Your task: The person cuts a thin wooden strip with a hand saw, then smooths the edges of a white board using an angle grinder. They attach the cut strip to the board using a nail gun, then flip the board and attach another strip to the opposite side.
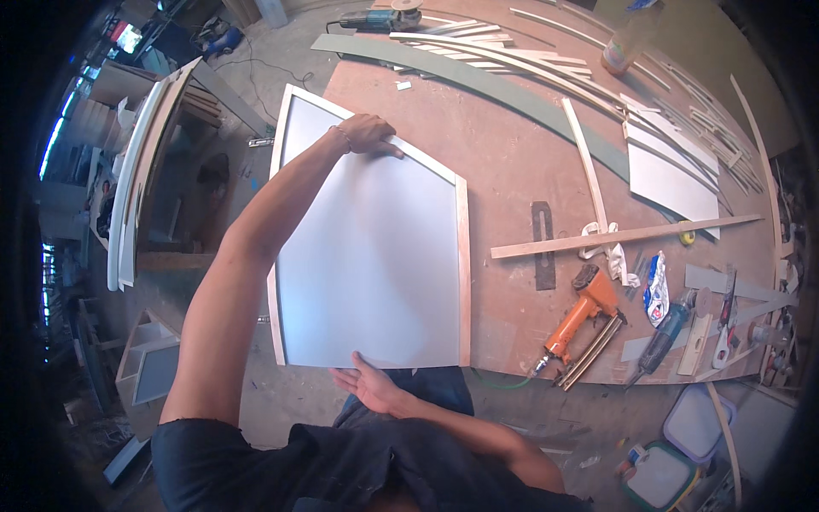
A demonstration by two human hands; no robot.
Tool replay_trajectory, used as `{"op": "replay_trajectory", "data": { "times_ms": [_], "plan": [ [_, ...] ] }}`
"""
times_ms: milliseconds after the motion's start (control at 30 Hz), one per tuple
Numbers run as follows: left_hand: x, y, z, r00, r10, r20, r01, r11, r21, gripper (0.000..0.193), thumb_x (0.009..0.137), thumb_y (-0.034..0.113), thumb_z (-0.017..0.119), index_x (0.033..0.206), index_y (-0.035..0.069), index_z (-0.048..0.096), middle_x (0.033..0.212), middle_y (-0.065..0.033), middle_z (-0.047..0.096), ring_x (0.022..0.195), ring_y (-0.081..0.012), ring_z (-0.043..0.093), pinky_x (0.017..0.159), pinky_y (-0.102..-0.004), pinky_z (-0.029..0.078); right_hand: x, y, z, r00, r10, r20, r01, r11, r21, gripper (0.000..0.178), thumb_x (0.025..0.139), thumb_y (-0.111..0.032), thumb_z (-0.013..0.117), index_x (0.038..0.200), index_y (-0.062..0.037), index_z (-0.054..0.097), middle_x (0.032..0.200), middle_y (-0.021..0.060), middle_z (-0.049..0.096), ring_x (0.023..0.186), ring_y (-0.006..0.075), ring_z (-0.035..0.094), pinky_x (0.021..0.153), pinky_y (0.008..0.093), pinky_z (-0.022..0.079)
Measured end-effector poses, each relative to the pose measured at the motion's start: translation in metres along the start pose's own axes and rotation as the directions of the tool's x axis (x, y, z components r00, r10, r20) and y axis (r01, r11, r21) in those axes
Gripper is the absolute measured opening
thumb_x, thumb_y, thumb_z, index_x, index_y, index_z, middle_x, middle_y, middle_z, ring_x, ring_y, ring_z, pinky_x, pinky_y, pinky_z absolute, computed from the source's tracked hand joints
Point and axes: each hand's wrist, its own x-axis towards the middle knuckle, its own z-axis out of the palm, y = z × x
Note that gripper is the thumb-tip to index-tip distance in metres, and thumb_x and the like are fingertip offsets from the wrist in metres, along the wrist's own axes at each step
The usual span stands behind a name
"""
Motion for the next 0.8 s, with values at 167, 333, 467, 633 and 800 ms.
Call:
{"op": "replay_trajectory", "data": {
  "times_ms": [167,333,467,633,800],
  "plan": [
    [0.030,-0.001,0.009,0.999,0.033,-0.004,-0.034,0.999,-0.036,0.072,0.078,0.075,0.057,0.091,0.005,0.064,0.088,-0.0138,0.069,0.090,-0.0335,0.066,0.080,-0.0438,0.051,0.037,-0.001,0.004,0.994,-0.105,-0.024,0.106,0.992,0.071,0.051,0.104,-0.036,0.042,0.143,-0.0060,0.030,0.146,0.0135,0.040,0.136,0.0279,0.042,0.113,0.0413,0.037],
    [0.036,0.008,-0.007,0.979,0.098,-0.176,-0.109,0.993,-0.049,0.051,0.083,0.052,0.067,0.105,0.006,0.064,0.109,-0.0145,0.064,0.104,-0.0339,0.061,0.089,-0.0454,0.048,0.056,-0.005,0.007,0.990,-0.139,-0.015,0.139,0.990,-0.007,0.056,0.104,-0.038,0.041,0.145,-0.0011,0.032,0.148,0.0181,0.039,0.140,0.0286,0.036,0.115,0.0406,0.034],
    [0.001,0.047,-0.004,0.716,0.161,-0.679,-0.294,0.952,-0.084,0.035,0.084,0.030,0.073,0.111,0.009,0.065,0.125,-0.0130,0.058,0.115,-0.0334,0.056,0.096,-0.0444,0.047,0.022,-0.020,0.038,0.991,0.016,0.130,0.051,0.865,-0.499,0.058,0.103,-0.036,0.046,0.143,0.0051,0.036,0.145,0.0212,0.043,0.135,0.0291,0.044,0.111,0.0406,0.038],
    [-0.125,0.120,0.048,0.776,-0.016,-0.630,-0.434,0.711,-0.554,0.030,0.084,0.024,0.074,0.107,0.006,0.066,0.105,-0.0112,0.067,0.097,-0.0309,0.064,0.082,-0.0380,0.050,-0.029,-0.018,0.046,0.929,-0.351,0.121,0.355,0.745,-0.565,0.054,0.101,-0.033,0.051,0.139,0.0044,0.043,0.133,0.0194,0.056,0.119,0.0265,0.058,0.100,0.0367,0.048],
    [-0.228,0.191,0.140,0.953,-0.022,-0.302,-0.264,0.429,-0.864,0.022,0.086,0.020,0.072,0.099,0.003,0.069,0.098,-0.0070,0.071,0.090,-0.0168,0.066,0.080,-0.0318,0.051,-0.066,0.031,0.022,0.597,-0.796,-0.100,0.675,0.566,-0.473,0.048,0.101,-0.030,0.052,0.136,0.0016,0.048,0.128,0.0173,0.060,0.112,0.0239,0.061,0.095,0.0348,0.050]
  ]
}}
